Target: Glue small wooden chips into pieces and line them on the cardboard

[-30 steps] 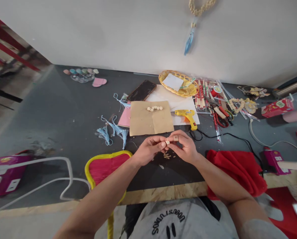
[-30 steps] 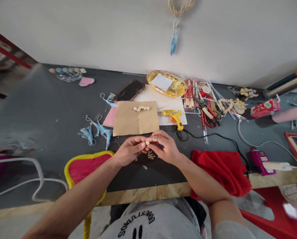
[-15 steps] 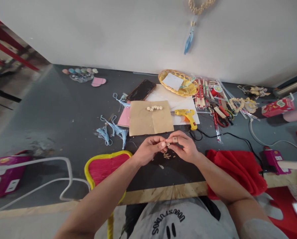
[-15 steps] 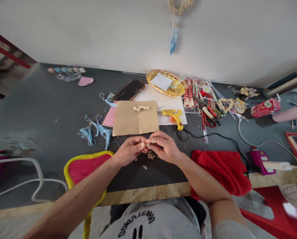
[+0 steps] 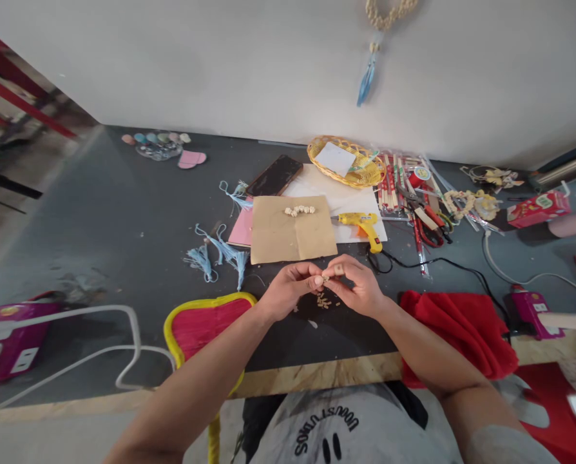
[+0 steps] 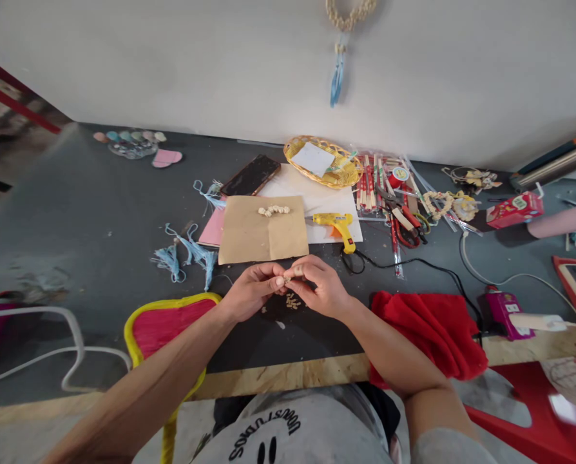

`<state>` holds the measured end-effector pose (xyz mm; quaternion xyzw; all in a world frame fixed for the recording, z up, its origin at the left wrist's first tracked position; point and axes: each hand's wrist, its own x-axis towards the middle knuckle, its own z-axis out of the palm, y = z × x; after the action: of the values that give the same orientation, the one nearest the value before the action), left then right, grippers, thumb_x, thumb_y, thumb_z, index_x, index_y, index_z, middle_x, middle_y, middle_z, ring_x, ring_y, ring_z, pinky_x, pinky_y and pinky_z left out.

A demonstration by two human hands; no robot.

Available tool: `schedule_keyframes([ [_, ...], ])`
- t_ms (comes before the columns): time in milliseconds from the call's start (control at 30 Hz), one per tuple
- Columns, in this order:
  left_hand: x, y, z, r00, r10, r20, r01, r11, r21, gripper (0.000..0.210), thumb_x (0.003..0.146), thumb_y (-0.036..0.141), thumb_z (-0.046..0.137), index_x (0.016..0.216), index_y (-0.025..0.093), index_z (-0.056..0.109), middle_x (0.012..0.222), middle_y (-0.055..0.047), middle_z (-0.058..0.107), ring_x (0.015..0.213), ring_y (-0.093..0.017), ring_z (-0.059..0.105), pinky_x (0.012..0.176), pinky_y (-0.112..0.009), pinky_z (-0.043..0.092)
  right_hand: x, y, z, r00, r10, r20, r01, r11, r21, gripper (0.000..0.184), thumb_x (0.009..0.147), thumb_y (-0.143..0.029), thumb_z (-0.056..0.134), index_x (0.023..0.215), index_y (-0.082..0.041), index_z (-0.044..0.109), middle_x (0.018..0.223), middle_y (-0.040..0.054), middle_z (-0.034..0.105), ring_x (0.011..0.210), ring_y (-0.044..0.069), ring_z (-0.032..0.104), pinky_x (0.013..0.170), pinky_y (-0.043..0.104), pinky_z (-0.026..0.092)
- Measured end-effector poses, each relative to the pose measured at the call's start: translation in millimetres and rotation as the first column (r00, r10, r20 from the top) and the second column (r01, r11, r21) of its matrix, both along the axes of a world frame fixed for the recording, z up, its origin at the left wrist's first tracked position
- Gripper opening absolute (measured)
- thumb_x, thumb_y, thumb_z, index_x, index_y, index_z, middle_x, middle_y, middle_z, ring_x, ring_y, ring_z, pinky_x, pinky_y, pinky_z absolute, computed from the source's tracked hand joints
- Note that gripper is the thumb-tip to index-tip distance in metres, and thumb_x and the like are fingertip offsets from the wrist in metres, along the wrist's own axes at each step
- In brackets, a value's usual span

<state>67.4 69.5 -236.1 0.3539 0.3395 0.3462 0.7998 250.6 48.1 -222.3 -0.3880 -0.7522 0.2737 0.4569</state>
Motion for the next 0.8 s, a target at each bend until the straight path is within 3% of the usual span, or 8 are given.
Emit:
schedule_keyframes([
  [133,0.6,-0.7,2.4,1.000,0.021,0.004,-0.021,0.999,-0.027,0.038,0.064,0.044,0.087,0.069,0.012,0.068,0.060,0.000,0.062,0.057,-0.007,0.053,0.059,-0.019,0.041,-0.4,-1.2,-4.2,0.985,-0.057,-0.164,0.021,0.977,-0.211,0.010,0.089,-0.028,0.065,0.094,-0.021,0.066,0.090,0.0049,0.069,0.080,0.013,0.066,0.073,0.027,0.057],
  [233,0.9,-1.0,4.5,1.000,0.028,0.007,-0.027,0.998,-0.051,0.037,0.066,0.045,0.085,0.075,0.012,0.070,0.061,-0.001,0.063,0.058,-0.008,0.054,0.059,-0.020,0.041,0.4,1.8,-7.2,0.921,-0.164,-0.354,-0.005,0.902,-0.431,0.020,0.084,-0.037,0.071,0.094,-0.020,0.065,0.088,0.0038,0.071,0.076,0.012,0.066,0.070,0.026,0.057],
  [333,0.6,-0.8,5.1,0.999,0.032,0.024,-0.030,0.998,-0.062,0.034,0.067,0.041,0.086,0.077,0.012,0.071,0.062,-0.001,0.064,0.058,-0.008,0.054,0.059,-0.020,0.042,1.4,6.2,-9.2,0.845,-0.204,-0.494,-0.113,0.835,-0.539,0.028,0.078,-0.041,0.076,0.092,-0.019,0.065,0.083,0.0025,0.071,0.062,0.009,0.062,0.060,0.024,0.054],
  [467,-0.6,-0.3,3.1,0.999,0.033,0.043,-0.029,0.996,-0.078,0.032,0.069,0.037,0.085,0.081,0.011,0.071,0.065,-0.002,0.064,0.059,-0.008,0.055,0.059,-0.020,0.042,2.7,8.3,-11.1,0.807,-0.197,-0.557,-0.196,0.801,-0.566,0.030,0.078,-0.043,0.076,0.091,-0.018,0.065,0.080,0.0024,0.071,0.057,0.008,0.058,0.056,0.024,0.051],
  [567,-0.9,0.4,1.7,0.995,0.058,0.083,-0.051,0.995,-0.089,0.031,0.071,0.034,0.084,0.089,0.012,0.071,0.067,-0.001,0.064,0.059,-0.008,0.055,0.059,-0.020,0.043,5.5,8.9,-11.6,0.809,-0.182,-0.559,-0.187,0.822,-0.538,0.026,0.081,-0.040,0.075,0.091,-0.019,0.065,0.080,0.0014,0.069,0.058,0.008,0.058,0.056,0.023,0.050],
  [800,-0.4,2.5,6.4,0.975,0.150,0.163,-0.136,0.986,-0.092,0.028,0.075,0.029,0.080,0.097,0.015,0.069,0.066,0.000,0.061,0.056,-0.007,0.050,0.059,-0.021,0.043,15.4,18.3,-9.2,0.736,-0.317,-0.598,0.045,0.904,-0.425,0.022,0.083,-0.038,0.072,0.091,-0.022,0.059,0.090,0.0019,0.068,0.056,0.006,0.052,0.054,0.022,0.047],
])
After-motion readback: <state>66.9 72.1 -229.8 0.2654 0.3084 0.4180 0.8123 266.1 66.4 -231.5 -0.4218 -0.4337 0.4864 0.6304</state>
